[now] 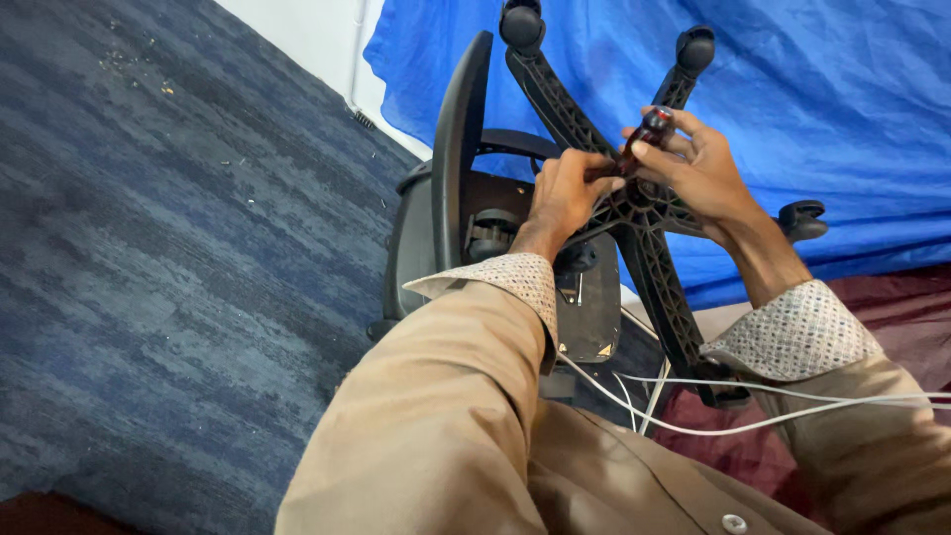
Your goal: The person uses a screwdriver to tighten screws on the base of an overturned office chair. The chair remains upside down on the floor while the person works on the central hub and leg attachments.
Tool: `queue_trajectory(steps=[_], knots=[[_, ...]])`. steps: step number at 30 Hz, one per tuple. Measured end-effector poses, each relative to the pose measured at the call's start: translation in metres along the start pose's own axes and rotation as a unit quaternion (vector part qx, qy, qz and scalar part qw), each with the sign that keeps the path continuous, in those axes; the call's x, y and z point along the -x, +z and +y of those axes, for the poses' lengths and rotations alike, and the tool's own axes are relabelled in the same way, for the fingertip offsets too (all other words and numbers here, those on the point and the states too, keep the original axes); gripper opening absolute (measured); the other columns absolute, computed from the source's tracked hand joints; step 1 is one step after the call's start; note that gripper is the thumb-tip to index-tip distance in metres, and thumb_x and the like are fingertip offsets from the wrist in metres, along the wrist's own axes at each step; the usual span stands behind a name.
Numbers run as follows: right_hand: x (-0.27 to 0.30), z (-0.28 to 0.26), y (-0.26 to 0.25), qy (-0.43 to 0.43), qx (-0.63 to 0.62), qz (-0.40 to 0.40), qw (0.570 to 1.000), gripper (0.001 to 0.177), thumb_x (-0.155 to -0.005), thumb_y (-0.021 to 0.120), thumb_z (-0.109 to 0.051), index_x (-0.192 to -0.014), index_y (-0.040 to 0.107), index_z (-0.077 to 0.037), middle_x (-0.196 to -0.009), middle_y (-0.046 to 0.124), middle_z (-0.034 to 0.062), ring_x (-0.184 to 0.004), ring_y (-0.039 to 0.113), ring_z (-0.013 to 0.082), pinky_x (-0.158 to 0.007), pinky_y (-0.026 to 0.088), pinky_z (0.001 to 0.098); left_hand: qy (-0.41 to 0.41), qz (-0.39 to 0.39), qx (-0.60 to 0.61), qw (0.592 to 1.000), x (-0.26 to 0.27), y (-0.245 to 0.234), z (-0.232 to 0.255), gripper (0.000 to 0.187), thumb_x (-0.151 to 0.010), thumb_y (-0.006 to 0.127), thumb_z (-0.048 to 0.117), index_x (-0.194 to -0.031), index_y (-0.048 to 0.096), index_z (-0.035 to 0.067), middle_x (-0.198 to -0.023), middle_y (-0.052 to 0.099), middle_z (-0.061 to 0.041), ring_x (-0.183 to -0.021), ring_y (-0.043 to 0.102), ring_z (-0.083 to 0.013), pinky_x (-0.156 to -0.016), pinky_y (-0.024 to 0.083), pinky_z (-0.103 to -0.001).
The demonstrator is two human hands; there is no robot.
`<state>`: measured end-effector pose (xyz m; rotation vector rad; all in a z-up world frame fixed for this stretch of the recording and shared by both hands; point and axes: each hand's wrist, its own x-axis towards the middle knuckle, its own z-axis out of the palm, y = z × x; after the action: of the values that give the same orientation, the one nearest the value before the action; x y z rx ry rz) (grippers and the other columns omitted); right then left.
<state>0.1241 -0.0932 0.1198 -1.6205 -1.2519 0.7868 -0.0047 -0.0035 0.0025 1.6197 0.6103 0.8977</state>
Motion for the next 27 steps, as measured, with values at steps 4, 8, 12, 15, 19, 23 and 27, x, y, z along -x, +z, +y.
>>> queue_trajectory(steps=[4,8,12,15,19,23,27], knots=[[0.001,0.006,-0.001,0.009,0.031,0.041,0.999,0.045,-0.094,0.077,-0.01,-0.132,0.058,0.002,-0.118,0.073,0.0109,-0.103,0.074,0.0176,-0.088,0.066,0.0299,-0.022,0.016,-0.021,0.999,0.002,0.003,-0.001,0.041,-0.082,0.083,0.034,-0.115,0.075,0.01,-0.107,0.078,-0.015,-0.105,0.074,-0.0304,-0.09,0.058,-0.041],[-0.004,0.009,0.005,0.022,0.121,0.106,0.987,0.038,-0.092,0.084,-0.008,-0.12,0.063,0.005,-0.105,0.073,0.0111,-0.093,0.074,0.0196,-0.08,0.065,0.0319,-0.117,-0.014,-0.177,0.977,0.001,-0.006,0.005,0.043,-0.08,0.084,0.037,-0.113,0.074,0.011,-0.112,0.073,-0.015,-0.109,0.069,-0.0347,-0.091,0.056,-0.045],[-0.003,0.012,0.014,0.036,0.078,0.14,0.987,0.041,-0.088,0.085,-0.012,-0.116,0.058,0.002,-0.1,0.071,0.0106,-0.088,0.074,0.02,-0.073,0.066,0.0314,-0.141,-0.008,-0.306,0.942,-0.004,-0.018,0.007,0.029,-0.089,0.078,0.025,-0.116,0.075,0.017,-0.124,0.074,-0.014,-0.117,0.071,-0.0349,-0.095,0.06,-0.046],[0.0,0.013,0.018,0.037,0.089,0.148,0.984,0.044,-0.09,0.084,-0.015,-0.121,0.057,-0.001,-0.104,0.071,0.0094,-0.09,0.074,0.0188,-0.071,0.065,0.0311,-0.216,-0.045,-0.298,0.929,-0.006,-0.032,0.006,0.061,-0.069,0.093,0.037,-0.12,0.067,0.017,-0.128,0.066,-0.012,-0.122,0.063,-0.032,-0.097,0.055,-0.045],[0.004,0.01,0.014,0.03,0.062,0.136,0.988,0.045,-0.09,0.082,-0.013,-0.124,0.055,-0.002,-0.107,0.072,0.0096,-0.091,0.075,0.0183,-0.072,0.065,0.0289,-0.207,-0.072,-0.306,0.926,-0.006,-0.045,0.002,0.071,-0.065,0.097,0.043,-0.122,0.065,0.014,-0.126,0.067,-0.013,-0.118,0.065,-0.0333,-0.096,0.055,-0.045],[0.005,0.006,0.012,0.021,0.067,0.122,0.99,0.04,-0.093,0.08,-0.01,-0.124,0.056,-0.002,-0.107,0.072,0.0109,-0.092,0.075,0.0187,-0.074,0.065,0.0288,-0.094,-0.103,-0.292,0.946,-0.001,-0.048,-0.013,0.049,-0.065,0.093,0.039,-0.109,0.078,0.023,-0.118,0.076,-0.009,-0.113,0.071,-0.0299,-0.097,0.057,-0.041],[0.01,0.005,0.011,0.027,0.052,0.116,0.992,0.038,-0.095,0.078,-0.011,-0.124,0.057,-0.002,-0.107,0.072,0.0112,-0.092,0.075,0.0182,-0.074,0.065,0.0286,0.012,-0.18,-0.275,0.944,-0.004,-0.045,-0.024,0.04,-0.065,0.092,0.044,-0.099,0.079,0.028,-0.11,0.08,-0.002,-0.109,0.074,-0.0259,-0.094,0.058,-0.039]])
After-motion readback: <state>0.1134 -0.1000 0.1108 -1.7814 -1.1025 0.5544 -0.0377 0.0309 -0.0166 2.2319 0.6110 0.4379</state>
